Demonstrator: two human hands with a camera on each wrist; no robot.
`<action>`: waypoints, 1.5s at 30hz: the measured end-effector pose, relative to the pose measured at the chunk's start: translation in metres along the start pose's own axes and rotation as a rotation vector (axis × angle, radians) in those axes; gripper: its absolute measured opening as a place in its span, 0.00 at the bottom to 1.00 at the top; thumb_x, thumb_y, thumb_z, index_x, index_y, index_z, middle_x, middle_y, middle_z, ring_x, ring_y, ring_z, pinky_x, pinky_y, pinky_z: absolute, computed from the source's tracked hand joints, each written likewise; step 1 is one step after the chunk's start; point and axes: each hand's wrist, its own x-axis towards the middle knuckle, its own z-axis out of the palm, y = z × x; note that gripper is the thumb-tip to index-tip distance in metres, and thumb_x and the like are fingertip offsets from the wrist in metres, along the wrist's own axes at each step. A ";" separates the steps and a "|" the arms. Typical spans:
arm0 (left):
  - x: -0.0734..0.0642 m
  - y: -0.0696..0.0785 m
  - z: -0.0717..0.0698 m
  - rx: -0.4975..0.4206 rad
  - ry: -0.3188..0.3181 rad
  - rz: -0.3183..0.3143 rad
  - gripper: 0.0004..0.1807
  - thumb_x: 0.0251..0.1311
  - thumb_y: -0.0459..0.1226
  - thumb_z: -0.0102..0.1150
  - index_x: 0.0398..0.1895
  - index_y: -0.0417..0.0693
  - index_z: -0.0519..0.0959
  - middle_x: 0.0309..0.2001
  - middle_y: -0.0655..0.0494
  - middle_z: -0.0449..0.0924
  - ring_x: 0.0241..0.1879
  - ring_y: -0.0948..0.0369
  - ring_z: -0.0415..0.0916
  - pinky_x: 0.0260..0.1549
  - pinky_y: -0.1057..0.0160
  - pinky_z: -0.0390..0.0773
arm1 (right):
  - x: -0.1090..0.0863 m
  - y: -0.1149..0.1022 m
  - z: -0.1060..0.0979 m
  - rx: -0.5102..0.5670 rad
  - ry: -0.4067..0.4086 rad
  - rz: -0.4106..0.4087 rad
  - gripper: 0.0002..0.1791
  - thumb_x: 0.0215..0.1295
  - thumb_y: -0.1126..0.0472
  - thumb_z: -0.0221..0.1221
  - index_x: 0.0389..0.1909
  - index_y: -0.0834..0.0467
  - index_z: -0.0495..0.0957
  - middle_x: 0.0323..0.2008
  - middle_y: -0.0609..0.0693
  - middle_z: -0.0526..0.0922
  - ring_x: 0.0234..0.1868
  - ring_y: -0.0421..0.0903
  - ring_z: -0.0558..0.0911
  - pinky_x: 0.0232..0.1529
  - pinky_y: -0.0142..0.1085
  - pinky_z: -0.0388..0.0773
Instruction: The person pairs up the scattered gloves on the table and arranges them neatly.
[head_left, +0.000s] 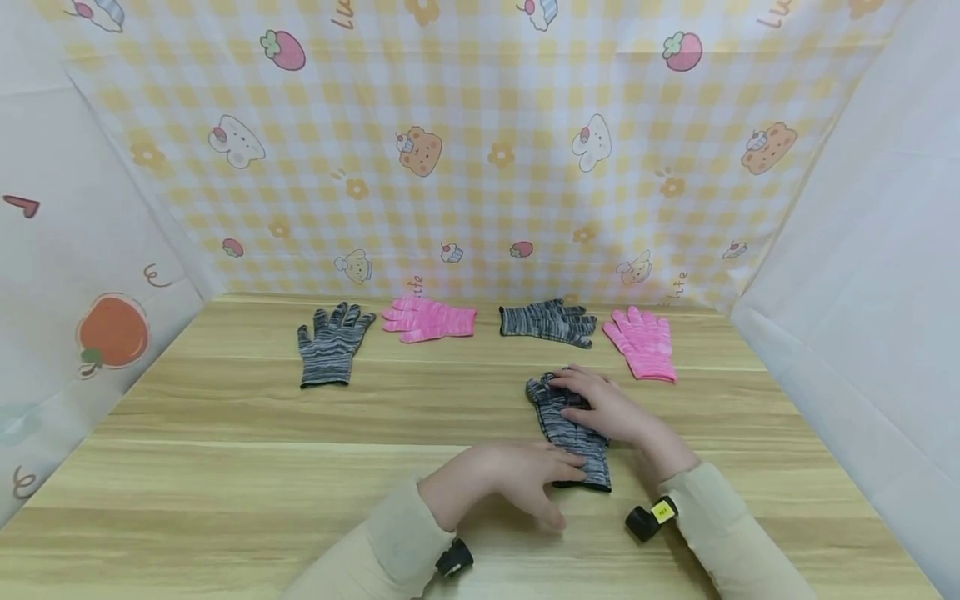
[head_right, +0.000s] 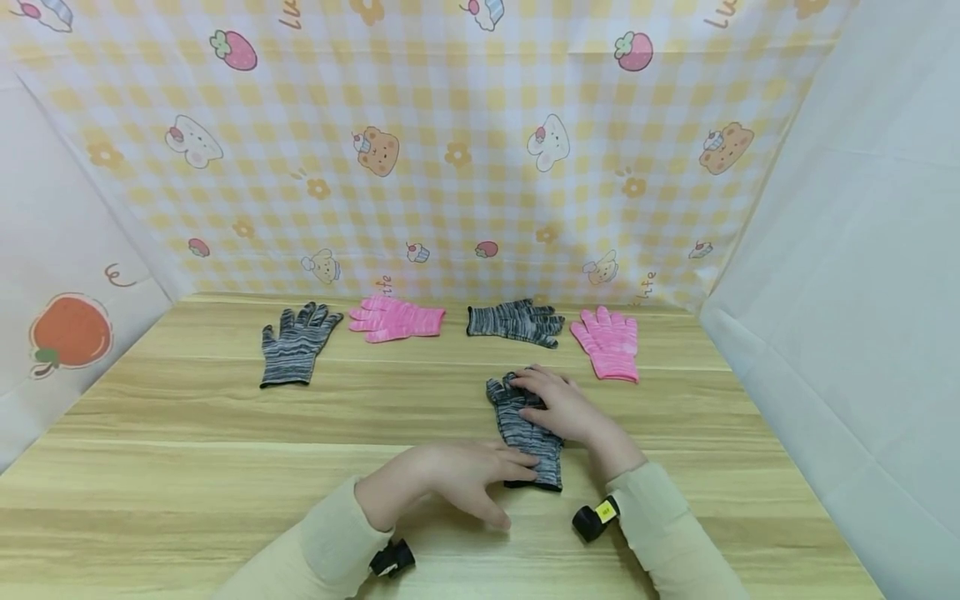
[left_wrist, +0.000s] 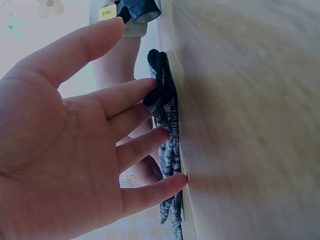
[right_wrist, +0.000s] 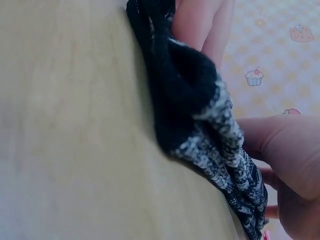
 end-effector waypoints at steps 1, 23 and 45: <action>0.000 0.000 0.000 -0.006 0.000 0.001 0.36 0.59 0.51 0.61 0.70 0.53 0.65 0.72 0.64 0.55 0.71 0.61 0.47 0.67 0.65 0.50 | 0.001 0.001 0.000 0.016 0.012 -0.010 0.25 0.64 0.61 0.61 0.63 0.58 0.71 0.66 0.59 0.66 0.69 0.64 0.55 0.62 0.69 0.45; 0.002 -0.001 0.001 -0.002 -0.004 0.003 0.36 0.59 0.51 0.61 0.70 0.54 0.65 0.72 0.65 0.54 0.71 0.63 0.47 0.67 0.66 0.50 | 0.012 0.003 -0.002 0.165 -0.132 -0.126 0.30 0.62 0.73 0.56 0.64 0.50 0.72 0.66 0.56 0.67 0.71 0.60 0.52 0.63 0.67 0.45; 0.000 -0.002 0.001 0.012 0.002 0.010 0.36 0.59 0.51 0.61 0.71 0.54 0.64 0.72 0.64 0.54 0.71 0.62 0.46 0.67 0.65 0.49 | 0.013 0.004 -0.002 0.136 -0.159 -0.107 0.27 0.68 0.63 0.54 0.68 0.59 0.66 0.68 0.61 0.61 0.71 0.63 0.52 0.65 0.65 0.46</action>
